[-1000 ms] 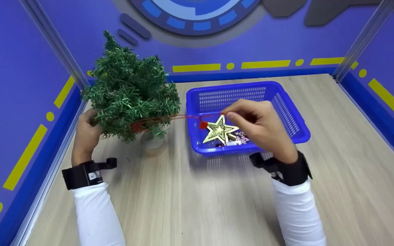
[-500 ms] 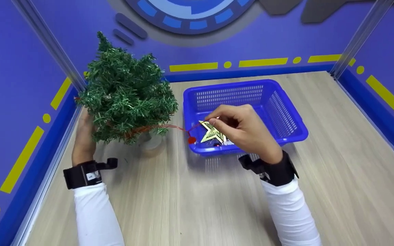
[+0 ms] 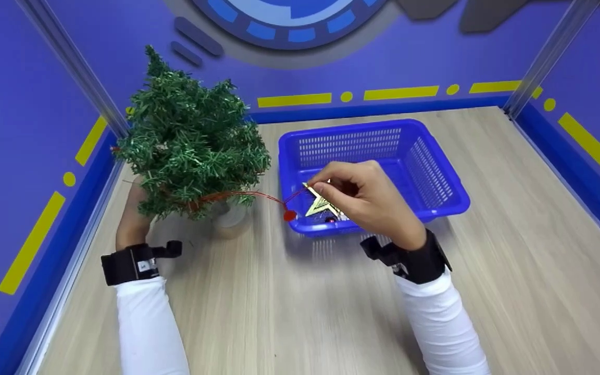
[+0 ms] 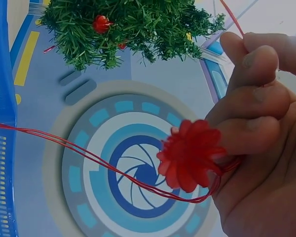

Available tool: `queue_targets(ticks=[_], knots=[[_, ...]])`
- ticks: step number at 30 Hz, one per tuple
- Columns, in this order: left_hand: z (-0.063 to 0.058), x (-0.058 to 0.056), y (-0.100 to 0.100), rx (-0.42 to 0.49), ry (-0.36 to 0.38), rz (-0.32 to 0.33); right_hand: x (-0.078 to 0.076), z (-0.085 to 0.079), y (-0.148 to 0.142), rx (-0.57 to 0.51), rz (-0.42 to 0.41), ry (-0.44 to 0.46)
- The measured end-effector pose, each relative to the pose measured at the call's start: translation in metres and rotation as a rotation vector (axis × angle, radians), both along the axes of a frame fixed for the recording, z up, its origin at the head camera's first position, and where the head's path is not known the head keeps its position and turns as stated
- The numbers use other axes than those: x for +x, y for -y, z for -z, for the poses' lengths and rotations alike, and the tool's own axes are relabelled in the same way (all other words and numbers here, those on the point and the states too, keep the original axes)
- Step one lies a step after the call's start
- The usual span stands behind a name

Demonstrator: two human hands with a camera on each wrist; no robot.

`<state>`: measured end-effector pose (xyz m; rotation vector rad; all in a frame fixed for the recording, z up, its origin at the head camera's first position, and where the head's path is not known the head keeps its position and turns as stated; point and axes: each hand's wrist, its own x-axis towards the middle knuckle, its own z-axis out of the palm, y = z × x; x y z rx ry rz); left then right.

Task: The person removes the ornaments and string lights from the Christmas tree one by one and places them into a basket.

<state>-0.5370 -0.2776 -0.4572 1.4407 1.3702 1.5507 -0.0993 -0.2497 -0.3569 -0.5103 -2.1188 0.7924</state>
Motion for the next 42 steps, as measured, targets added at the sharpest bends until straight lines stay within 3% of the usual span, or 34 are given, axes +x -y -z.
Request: queue_targets(ticks=[6,10,13,17,19,22,25,27,30,32,35,38,41,42], knots=[[-0.012,-0.009,0.007,-0.055,-0.103,0.023,0.001,0.000,-0.001,0.001,0.005,-0.022],[-0.020,-0.009,0.010,-0.058,-0.146,-0.033,0.001,0.001,-0.002,-0.005,0.007,-0.020],[-0.026,-0.005,0.014,-0.048,-0.204,-0.072,0.001,0.002,-0.002,-0.009,0.008,-0.021],[-0.037,0.004,0.023,-0.041,-0.315,-0.057,0.005,0.002,-0.005,-0.007,0.025,-0.034],[-0.040,0.004,0.025,-0.053,-0.369,-0.036,0.010,0.002,-0.010,-0.005,0.057,-0.053],[-0.038,-0.001,0.026,-0.139,-0.406,-0.015,0.022,0.003,-0.019,-0.008,0.141,-0.104],[-0.034,-0.009,0.024,-0.248,-0.416,-0.005,0.033,0.005,-0.029,-0.031,0.225,-0.157],[-0.035,-0.011,0.026,-0.265,-0.418,-0.002,0.038,0.006,-0.033,-0.057,0.252,-0.171],[-0.035,-0.012,0.028,-0.179,-0.350,-0.022,0.042,0.008,-0.036,-0.085,0.248,-0.151],[-0.035,-0.011,0.029,-0.077,-0.244,-0.064,0.042,0.008,-0.036,-0.095,0.227,-0.127],[-0.037,-0.007,0.026,0.068,-0.146,-0.205,0.041,0.007,-0.035,-0.098,0.206,-0.106],[-0.041,0.002,0.019,0.109,-0.175,-0.303,0.040,0.006,-0.035,-0.104,0.210,-0.116],[-0.044,0.010,0.013,0.075,-0.290,-0.260,0.040,0.007,-0.036,-0.106,0.222,-0.134],[-0.044,0.012,0.011,0.075,-0.385,-0.229,0.040,0.008,-0.037,-0.105,0.223,-0.138]])
